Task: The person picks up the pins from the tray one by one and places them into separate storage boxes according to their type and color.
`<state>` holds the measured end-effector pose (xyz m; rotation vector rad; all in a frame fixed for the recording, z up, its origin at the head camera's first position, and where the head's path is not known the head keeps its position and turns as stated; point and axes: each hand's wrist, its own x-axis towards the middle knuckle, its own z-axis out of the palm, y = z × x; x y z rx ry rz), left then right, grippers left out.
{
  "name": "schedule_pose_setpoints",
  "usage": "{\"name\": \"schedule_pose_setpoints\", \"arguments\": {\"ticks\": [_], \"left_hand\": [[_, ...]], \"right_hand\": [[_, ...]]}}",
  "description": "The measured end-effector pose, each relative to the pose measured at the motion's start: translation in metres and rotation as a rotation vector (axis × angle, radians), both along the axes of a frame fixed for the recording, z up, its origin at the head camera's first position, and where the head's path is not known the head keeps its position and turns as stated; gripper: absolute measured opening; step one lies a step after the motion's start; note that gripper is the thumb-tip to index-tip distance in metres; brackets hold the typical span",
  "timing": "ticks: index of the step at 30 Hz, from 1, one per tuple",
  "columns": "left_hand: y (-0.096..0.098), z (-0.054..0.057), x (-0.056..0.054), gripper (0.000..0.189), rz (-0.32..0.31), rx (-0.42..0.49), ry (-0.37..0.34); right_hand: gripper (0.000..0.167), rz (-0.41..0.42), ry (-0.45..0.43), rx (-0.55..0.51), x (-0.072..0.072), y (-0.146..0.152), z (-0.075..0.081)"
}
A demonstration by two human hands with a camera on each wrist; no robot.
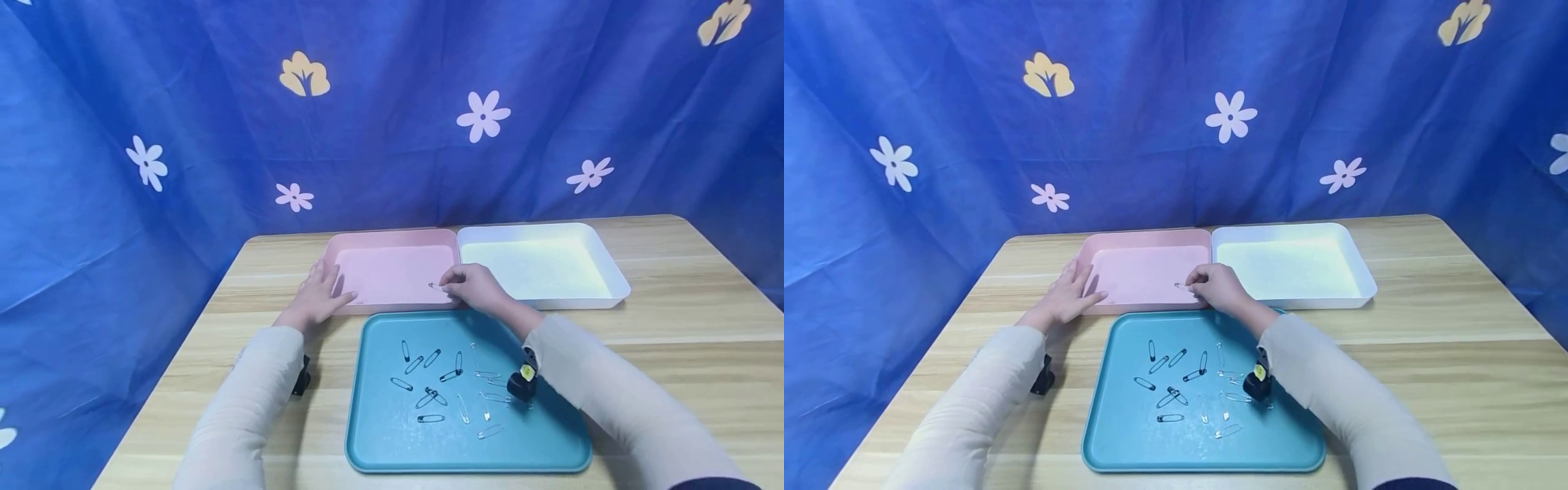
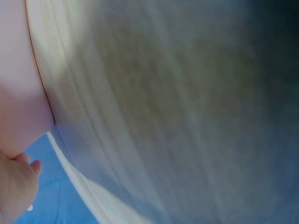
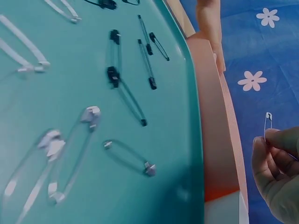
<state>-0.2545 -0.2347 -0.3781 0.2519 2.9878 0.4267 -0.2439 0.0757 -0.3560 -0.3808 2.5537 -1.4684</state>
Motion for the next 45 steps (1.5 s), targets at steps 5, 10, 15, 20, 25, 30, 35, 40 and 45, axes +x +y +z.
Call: {"name": "schedule_pose_setpoints", "arguments": {"ticks": [5,10,15,20,25,30,35,40,45], "left_hand": [[0.0,0.002,-0.001,0.085,-0.003,-0.009,0.0],[0.001,0.002,-0.001,0.084,-0.007,-0.009,0.011],[0.002,0.001,0.001,0.087,-0.008,-0.004,0.014],[0.001,-0.001,0.001,0.089,-0.002,-0.003,0.01],[0.0,-0.001,0.001,0.088,0.007,-0.017,0.009],[0.0,0.001,0.002,0.088,0.01,-0.012,0.006],[0.0,0.001,0.002,0.088,0.013,0.006,0.001],[0.0,0.001,0.002,0.088,0.012,0.004,0.007],[0.0,0.0,0.002,0.087,0.009,-0.009,0.007]], "right_hand": [[0.011,-0.013,-0.007,-0.065,-0.01,-0.012,0.002],[0.013,-0.033,-0.04,-0.105,-0.019,-0.026,-0.004],[0.011,-0.046,-0.056,-0.113,-0.025,-0.04,-0.013],[0.01,-0.063,-0.023,-0.062,-0.033,-0.051,-0.019],[0.01,-0.08,-0.06,-0.014,-0.039,-0.06,-0.019],[0.013,-0.066,-0.11,-0.038,-0.042,-0.069,-0.02],[0.014,-0.069,-0.107,-0.027,-0.046,-0.076,-0.025],[0.013,-0.069,-0.084,0.024,-0.048,-0.081,-0.027],[0.013,-0.067,-0.084,0.032,-0.049,-0.084,-0.029]]}}
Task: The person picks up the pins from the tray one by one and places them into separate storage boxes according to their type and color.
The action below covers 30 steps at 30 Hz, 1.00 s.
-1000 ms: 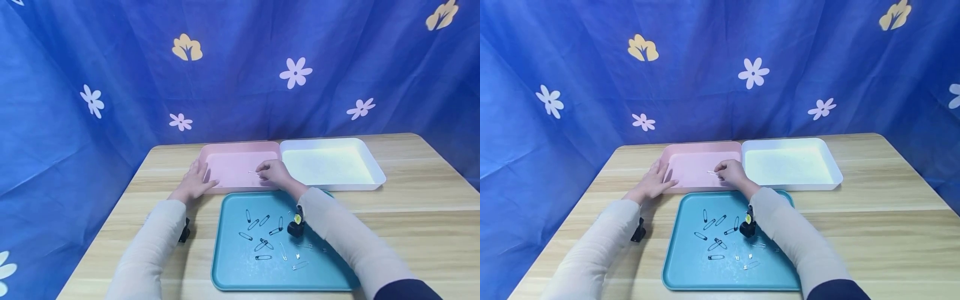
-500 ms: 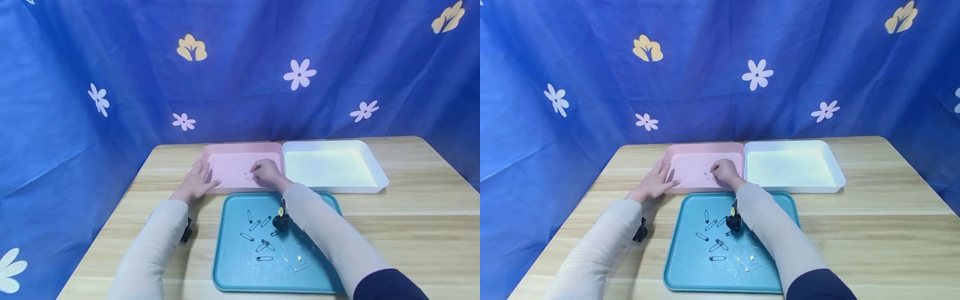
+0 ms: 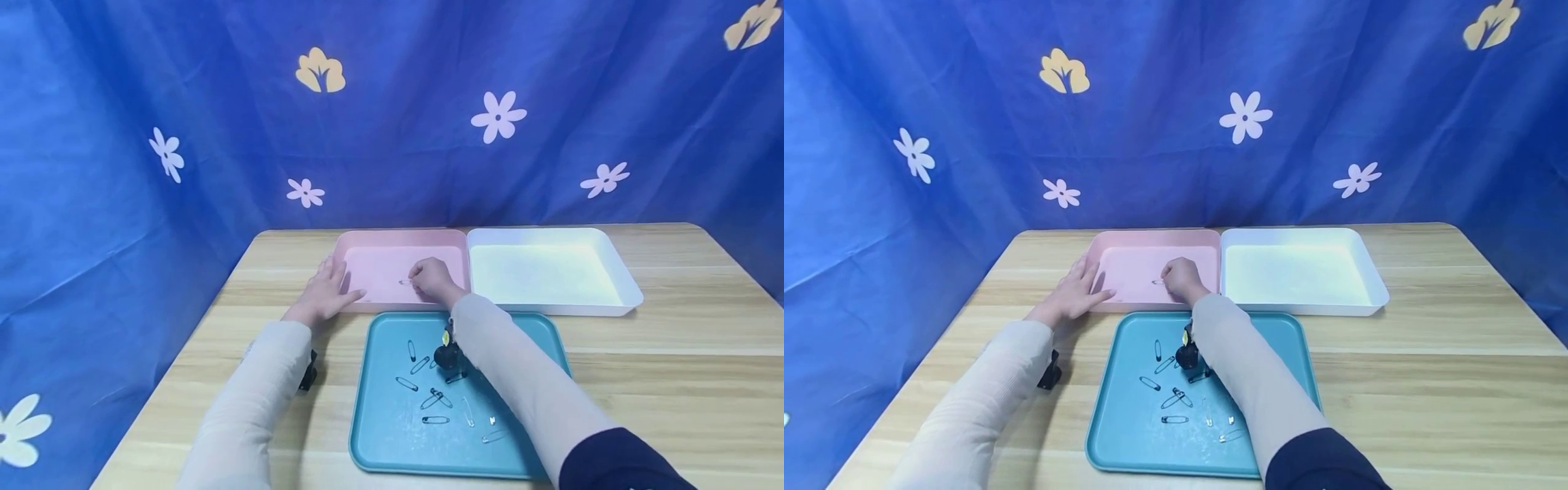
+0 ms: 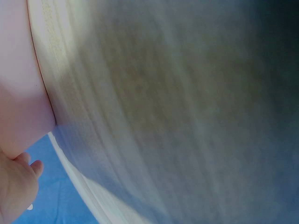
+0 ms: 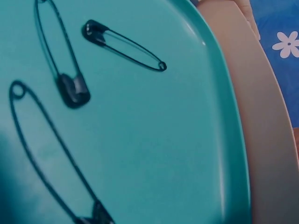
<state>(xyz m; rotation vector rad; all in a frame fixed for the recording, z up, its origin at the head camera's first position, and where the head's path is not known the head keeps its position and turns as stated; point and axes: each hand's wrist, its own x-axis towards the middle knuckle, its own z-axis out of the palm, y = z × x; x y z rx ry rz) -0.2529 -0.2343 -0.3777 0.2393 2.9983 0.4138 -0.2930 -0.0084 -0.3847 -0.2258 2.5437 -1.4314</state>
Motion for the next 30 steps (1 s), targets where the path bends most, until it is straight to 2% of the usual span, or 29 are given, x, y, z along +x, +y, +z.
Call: {"name": "schedule_pose_setpoints", "arguments": {"ticks": [12,19,26,30], "left_hand": [[0.0,-0.001,-0.001,0.087,-0.031,-0.03,0.031],[0.001,0.001,-0.002,0.086,-0.036,-0.04,0.034],[0.001,0.0,-0.002,0.086,-0.035,-0.028,0.03],[0.001,0.0,-0.001,0.086,-0.027,-0.005,0.022]], "right_hand": [[0.015,-0.018,0.054,0.115,-0.002,0.005,0.001],[0.012,-0.003,0.059,0.129,0.001,0.008,0.006],[0.011,-0.011,-0.056,0.008,0.009,0.009,0.008],[0.011,0.004,-0.038,-0.006,0.014,0.013,0.011]]}}
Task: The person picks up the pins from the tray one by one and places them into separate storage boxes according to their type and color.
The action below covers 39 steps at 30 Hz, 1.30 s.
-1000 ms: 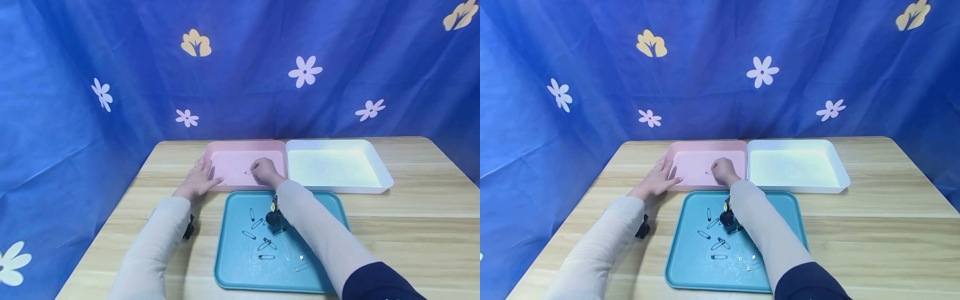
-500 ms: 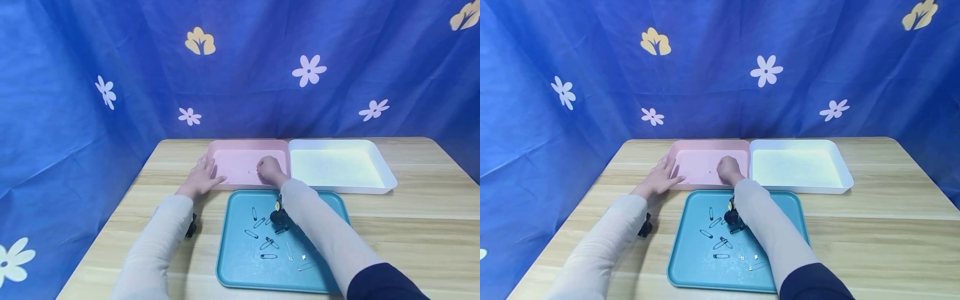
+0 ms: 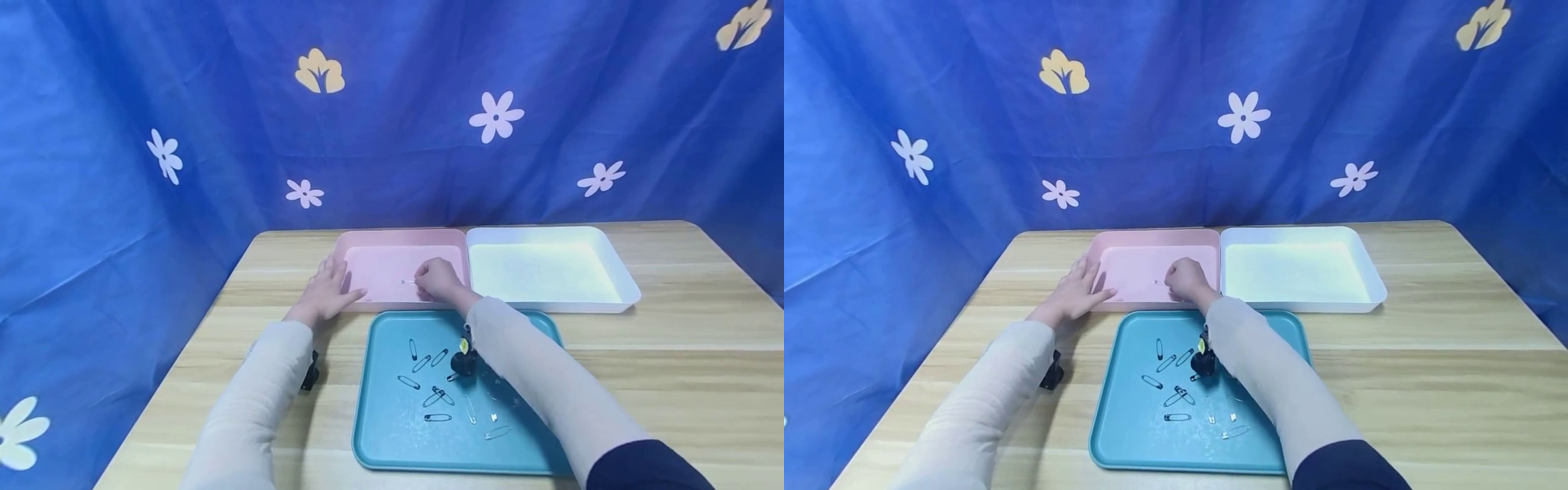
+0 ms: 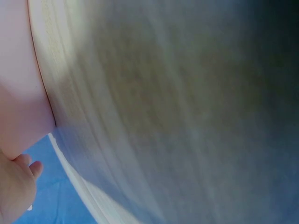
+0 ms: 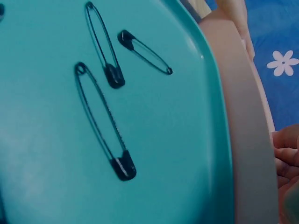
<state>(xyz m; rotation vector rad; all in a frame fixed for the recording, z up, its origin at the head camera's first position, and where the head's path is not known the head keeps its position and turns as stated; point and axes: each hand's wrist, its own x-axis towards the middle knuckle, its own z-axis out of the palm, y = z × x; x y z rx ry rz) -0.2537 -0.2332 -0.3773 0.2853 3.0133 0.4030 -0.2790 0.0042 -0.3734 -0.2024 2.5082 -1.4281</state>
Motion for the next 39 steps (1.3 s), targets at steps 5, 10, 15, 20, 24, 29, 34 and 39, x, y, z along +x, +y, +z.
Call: {"name": "schedule_pose_setpoints", "arguments": {"ticks": [5,10,15,20,24,29,34,39], "left_hand": [[0.001,0.0,0.002,0.091,-0.01,0.031,0.009],[0.001,-0.003,0.001,0.093,-0.011,0.029,0.002],[0.002,-0.004,-0.001,0.088,-0.005,0.003,-0.004],[0.003,-0.003,-0.003,0.089,-0.007,-0.005,-0.001],[0.001,-0.003,-0.003,0.09,0.001,-0.002,-0.002],[-0.001,-0.002,-0.002,0.09,0.0,-0.004,-0.008],[-0.003,-0.002,0.0,0.093,-0.012,0.036,0.008],[-0.002,-0.001,0.001,0.094,-0.012,0.034,0.01]], "right_hand": [[0.009,0.012,0.054,0.024,0.007,0.007,0.002],[0.011,0.038,0.07,0.002,0.014,0.017,0.005],[0.013,0.056,0.058,-0.035,0.021,0.03,0.011],[0.015,0.066,0.046,-0.036,0.028,0.039,0.019],[0.015,0.083,0.056,-0.025,0.033,0.043,0.023],[0.015,0.104,0.031,-0.033,0.041,0.048,0.026],[0.017,0.124,0.021,-0.043,0.048,0.057,0.029],[0.02,0.177,0.028,-0.051,0.054,0.068,0.031]]}}
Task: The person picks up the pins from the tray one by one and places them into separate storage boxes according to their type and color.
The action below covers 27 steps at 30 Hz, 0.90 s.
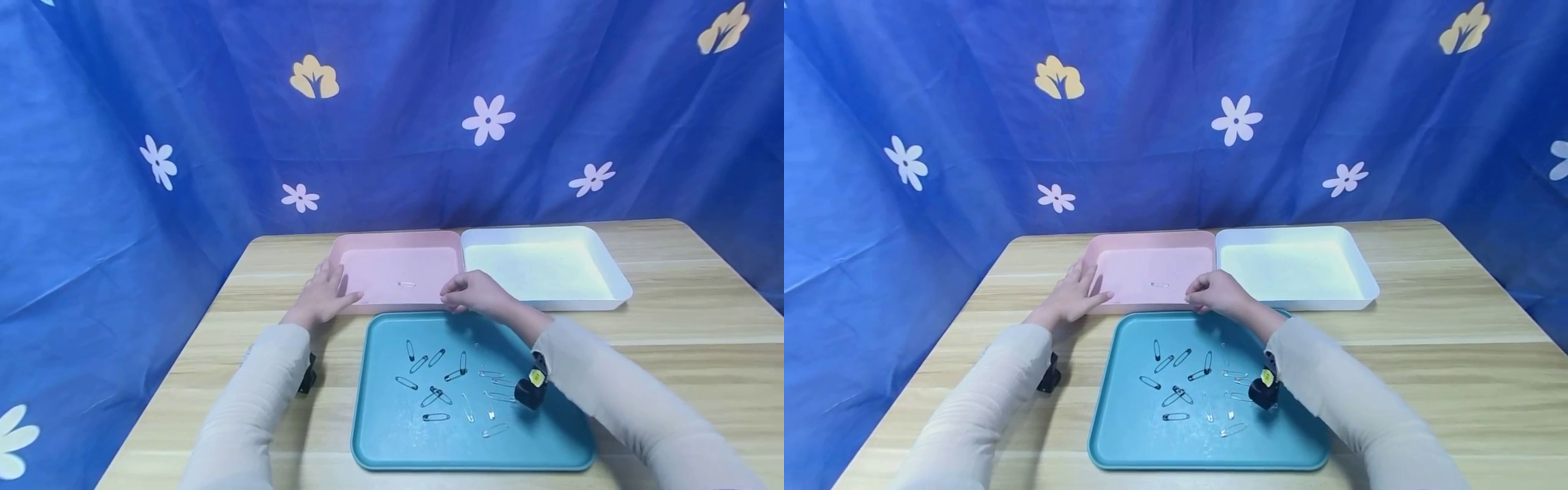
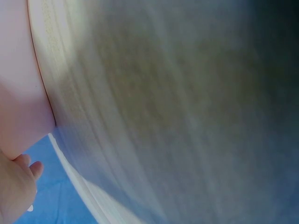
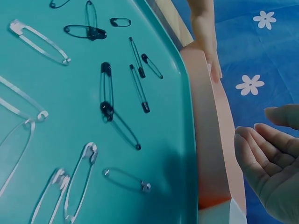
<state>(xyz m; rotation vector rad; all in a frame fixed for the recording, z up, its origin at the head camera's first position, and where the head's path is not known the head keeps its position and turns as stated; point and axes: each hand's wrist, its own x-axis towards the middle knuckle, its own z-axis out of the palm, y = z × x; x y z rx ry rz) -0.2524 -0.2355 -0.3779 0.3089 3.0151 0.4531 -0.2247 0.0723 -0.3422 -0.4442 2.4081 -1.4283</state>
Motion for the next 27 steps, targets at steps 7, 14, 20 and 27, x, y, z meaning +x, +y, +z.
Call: {"name": "schedule_pose_setpoints", "arguments": {"ticks": [7,14,20,27], "left_hand": [[-0.001,-0.004,-0.004,0.088,0.009,-0.052,-0.025],[0.0,-0.001,-0.002,0.09,0.001,-0.042,-0.02],[0.0,0.001,-0.002,0.088,-0.002,-0.045,-0.014],[0.002,0.002,0.0,0.091,-0.002,-0.01,-0.01]], "right_hand": [[0.023,0.056,-0.034,-0.023,0.006,0.015,-0.002],[0.025,0.103,-0.058,-0.003,0.009,0.029,-0.01],[0.025,0.118,-0.053,0.037,0.01,0.04,-0.015],[0.021,0.189,-0.023,0.088,0.011,0.049,-0.021]]}}
